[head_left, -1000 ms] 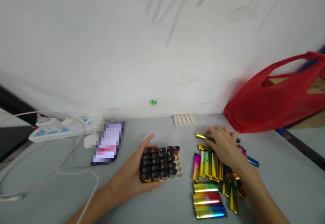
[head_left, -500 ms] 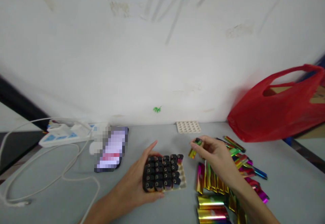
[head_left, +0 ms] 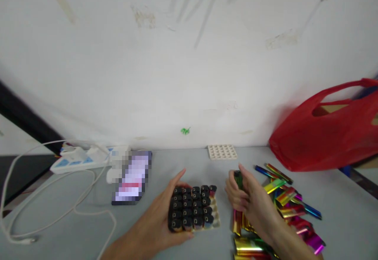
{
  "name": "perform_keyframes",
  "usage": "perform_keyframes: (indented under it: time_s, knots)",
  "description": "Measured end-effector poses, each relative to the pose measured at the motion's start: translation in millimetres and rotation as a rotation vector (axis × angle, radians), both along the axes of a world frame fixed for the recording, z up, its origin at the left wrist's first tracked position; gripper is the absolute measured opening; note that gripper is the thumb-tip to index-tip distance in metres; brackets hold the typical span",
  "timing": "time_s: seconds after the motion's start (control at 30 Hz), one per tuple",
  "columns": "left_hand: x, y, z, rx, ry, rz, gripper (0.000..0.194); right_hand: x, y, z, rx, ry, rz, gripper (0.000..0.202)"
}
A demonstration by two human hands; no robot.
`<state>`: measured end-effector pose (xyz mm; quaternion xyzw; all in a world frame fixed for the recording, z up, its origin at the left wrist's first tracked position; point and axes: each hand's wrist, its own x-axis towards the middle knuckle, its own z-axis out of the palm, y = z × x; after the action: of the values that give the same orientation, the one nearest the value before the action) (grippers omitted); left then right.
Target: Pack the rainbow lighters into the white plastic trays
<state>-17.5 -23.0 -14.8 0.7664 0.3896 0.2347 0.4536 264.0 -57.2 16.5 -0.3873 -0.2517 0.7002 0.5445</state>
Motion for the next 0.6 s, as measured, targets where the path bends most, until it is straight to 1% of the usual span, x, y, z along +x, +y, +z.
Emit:
perform_keyframes:
  time_s: [0.1, 0.17, 0.3, 0.4, 0.5, 0.6]
  knots:
    - [-0.4, -0.8, -1.2, 0.011, 0.016, -0.001, 0.134, 0.5, -1.0, -5.9, -0.042, 0.010, 0.030, 0.062]
    - [-0.3, -0.8, -1.7, 0.023, 0.011, -0.004, 0.134, -1.3, 0.2, -6.2, -0.073, 0.005, 0.027, 0.062]
    - [0.8, -0.2, -0.1, 0.018, 0.008, -0.017, 0.133, -7.8, 3.2, 3.6, -0.030, 0.026, -0.050, 0.062]
    - [1.3, -0.8, 1.8, 0.020, 0.017, -0.018, 0.131, -9.0, 1.6, 8.9, -0.035, 0.059, -0.027, 0.060]
    - [1.1, -2.7, 3.3, 0.011, 0.031, -0.007, 0.133, -6.0, -2.2, 4.4, -0.102, 0.058, 0.054, 0.062]
    - [1.5, -4.7, 5.0, -0.018, 0.044, 0.000, 0.134, -3.5, -5.0, -4.7, -0.125, 0.059, 0.074, 0.068]
